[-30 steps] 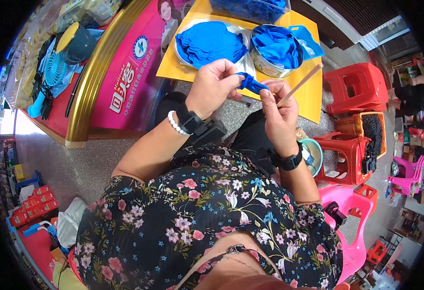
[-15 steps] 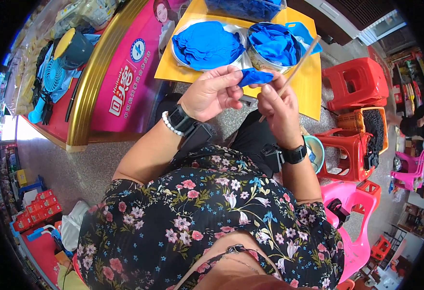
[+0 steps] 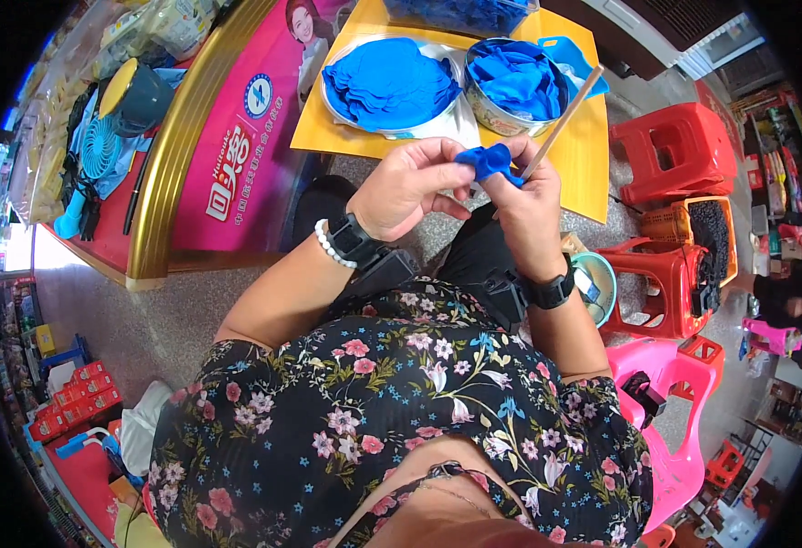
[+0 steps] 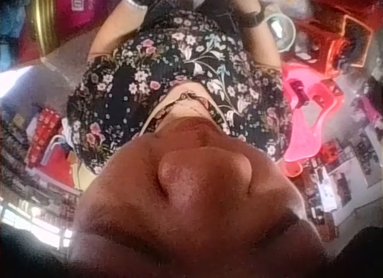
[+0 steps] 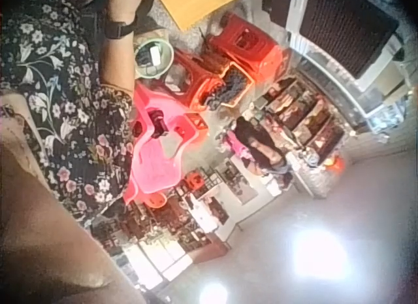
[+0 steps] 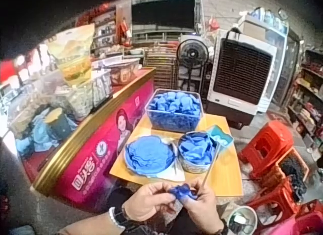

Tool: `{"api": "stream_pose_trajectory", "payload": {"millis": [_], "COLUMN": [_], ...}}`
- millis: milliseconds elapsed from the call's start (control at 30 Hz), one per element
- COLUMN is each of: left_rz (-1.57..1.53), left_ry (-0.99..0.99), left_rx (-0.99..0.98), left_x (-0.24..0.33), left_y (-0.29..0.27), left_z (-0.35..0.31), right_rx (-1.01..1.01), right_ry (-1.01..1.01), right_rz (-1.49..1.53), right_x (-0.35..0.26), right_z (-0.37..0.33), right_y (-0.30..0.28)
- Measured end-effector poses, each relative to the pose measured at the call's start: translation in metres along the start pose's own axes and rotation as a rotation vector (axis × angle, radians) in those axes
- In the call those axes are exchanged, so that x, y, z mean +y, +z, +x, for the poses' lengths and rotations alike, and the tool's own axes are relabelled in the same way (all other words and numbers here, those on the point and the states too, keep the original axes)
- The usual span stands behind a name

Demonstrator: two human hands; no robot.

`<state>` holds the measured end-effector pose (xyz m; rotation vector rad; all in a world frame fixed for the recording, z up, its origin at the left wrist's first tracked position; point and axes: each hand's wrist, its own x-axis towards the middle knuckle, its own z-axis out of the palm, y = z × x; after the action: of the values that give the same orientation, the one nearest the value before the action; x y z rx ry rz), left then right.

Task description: Using a wooden stick to stuff and shape blue fabric petals to create decorative items.

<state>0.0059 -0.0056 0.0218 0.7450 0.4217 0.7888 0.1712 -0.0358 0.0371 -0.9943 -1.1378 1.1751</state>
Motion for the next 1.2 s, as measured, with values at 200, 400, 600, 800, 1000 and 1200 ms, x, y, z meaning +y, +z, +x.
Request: {"api": "stream_pose_trajectory", "payload": {"millis": [200, 400, 600, 800, 1000, 1200], "left_rz": [0.225, 0.656, 0.173, 0.762, 0.715, 0.609], "left_ry": [0.052, 0.356, 0.194, 0.386, 0.428, 0.363], "left_rx": [0.144, 0.216, 0.11, 0.286, 0.272, 0.085], "left_x": [0.006, 0.0, 0.005, 0.004, -0.002, 0.0], "left_y": [-0.003, 0.001, 0.005, 0.003, 0.007, 0.012], "left_z": [0.007, 0.007, 0.003, 0.003, 0.003, 0.001], "right_rx": [-0.103, -0.111, -0.033, -0.135, -0.041, 0.068], "right_ry": [-0.159, -0.191, -0.048, 0.102, 0.018, -0.028], "right_rz": [-0.161, -0.184, -0.078, 0.021, -0.184, -0.031], "right_x": [0.008, 0.011, 0.008, -0.01, 0.003, 0.007], "right_z": [-0.002, -0.003, 0.001, -0.003, 0.002, 0.007], "right_y": [-0.001, -0.001, -0.004, -0.002, -0.004, 0.001]}}
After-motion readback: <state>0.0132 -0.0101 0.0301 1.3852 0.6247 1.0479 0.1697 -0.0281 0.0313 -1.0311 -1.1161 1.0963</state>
